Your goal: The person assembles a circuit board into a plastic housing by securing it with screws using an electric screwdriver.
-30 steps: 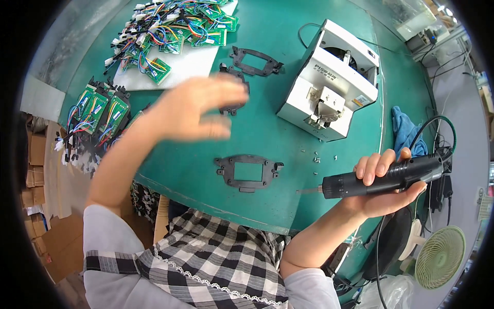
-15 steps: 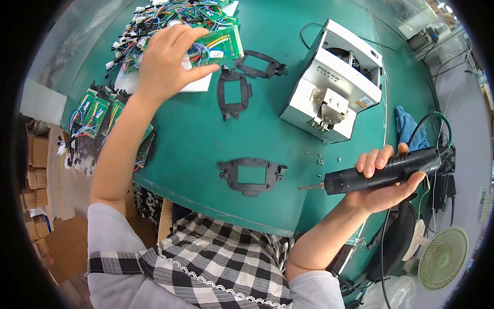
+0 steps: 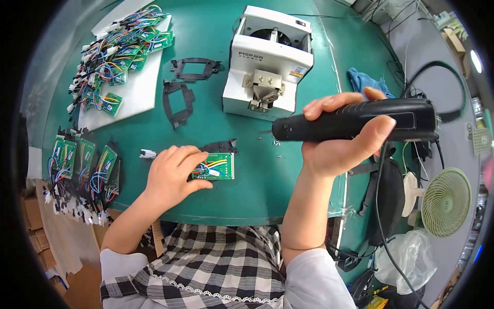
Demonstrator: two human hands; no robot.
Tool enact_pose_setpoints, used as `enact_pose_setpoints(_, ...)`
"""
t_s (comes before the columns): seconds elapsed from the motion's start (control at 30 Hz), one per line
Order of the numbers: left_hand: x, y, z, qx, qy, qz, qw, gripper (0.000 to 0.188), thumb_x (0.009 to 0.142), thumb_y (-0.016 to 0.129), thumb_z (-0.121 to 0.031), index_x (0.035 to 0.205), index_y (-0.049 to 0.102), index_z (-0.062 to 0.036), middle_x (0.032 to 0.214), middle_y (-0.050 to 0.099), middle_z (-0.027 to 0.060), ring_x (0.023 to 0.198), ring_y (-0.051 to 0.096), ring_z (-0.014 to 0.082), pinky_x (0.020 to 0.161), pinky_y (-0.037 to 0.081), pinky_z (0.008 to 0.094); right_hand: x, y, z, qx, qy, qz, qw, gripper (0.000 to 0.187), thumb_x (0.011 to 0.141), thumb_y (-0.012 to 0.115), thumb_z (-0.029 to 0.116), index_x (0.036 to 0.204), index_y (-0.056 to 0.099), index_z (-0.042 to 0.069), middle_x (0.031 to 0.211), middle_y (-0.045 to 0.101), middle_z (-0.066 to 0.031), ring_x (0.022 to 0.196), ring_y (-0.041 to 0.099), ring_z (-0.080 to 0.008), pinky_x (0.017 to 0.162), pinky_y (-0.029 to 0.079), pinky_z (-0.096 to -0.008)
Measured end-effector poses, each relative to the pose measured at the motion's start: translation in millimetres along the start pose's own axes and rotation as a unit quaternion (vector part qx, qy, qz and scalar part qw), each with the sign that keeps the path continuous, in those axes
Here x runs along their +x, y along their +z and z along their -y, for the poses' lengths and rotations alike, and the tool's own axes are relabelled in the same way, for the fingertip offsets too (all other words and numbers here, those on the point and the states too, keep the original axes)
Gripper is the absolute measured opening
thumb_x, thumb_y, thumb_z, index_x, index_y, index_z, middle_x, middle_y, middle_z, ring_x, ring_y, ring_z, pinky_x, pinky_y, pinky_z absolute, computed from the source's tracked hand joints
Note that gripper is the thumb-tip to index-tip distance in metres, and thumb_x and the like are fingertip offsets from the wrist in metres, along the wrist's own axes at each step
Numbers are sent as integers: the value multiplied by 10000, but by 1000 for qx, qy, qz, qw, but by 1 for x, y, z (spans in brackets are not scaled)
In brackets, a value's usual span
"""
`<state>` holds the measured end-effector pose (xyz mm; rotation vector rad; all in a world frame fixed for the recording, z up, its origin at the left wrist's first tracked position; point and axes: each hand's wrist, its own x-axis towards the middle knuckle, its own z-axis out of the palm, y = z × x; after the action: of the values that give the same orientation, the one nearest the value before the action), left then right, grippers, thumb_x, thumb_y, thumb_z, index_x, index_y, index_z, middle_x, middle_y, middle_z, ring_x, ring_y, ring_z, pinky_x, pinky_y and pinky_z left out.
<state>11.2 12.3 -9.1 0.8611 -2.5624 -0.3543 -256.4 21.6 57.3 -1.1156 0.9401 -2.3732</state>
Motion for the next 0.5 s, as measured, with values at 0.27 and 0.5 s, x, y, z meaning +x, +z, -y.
enact_pose_setpoints(0.27, 7, 7, 9, -19, -16, -162, 986, 525, 624, 833, -293, 1032, 624, -38, 1006, 606, 84, 832, 615, 248, 715, 527, 344, 32, 54, -9, -116, -150, 71, 979, 631, 853, 628, 493, 1046, 432, -75, 547, 564, -112, 421, 541, -165, 443, 449, -250)
enact_pose_setpoints(0.5, 6, 1, 18, 5, -33, -212, 977, 513, 581, 851, -342, 945, 672, -29, 912, 659, 82, 796, 640, 233, 671, 532, 332, 25, 63, -17, -94, -143, 110, 979, 454, 871, 657, 387, 956, 505, -32, 561, 543, -71, 422, 540, -139, 431, 426, -234)
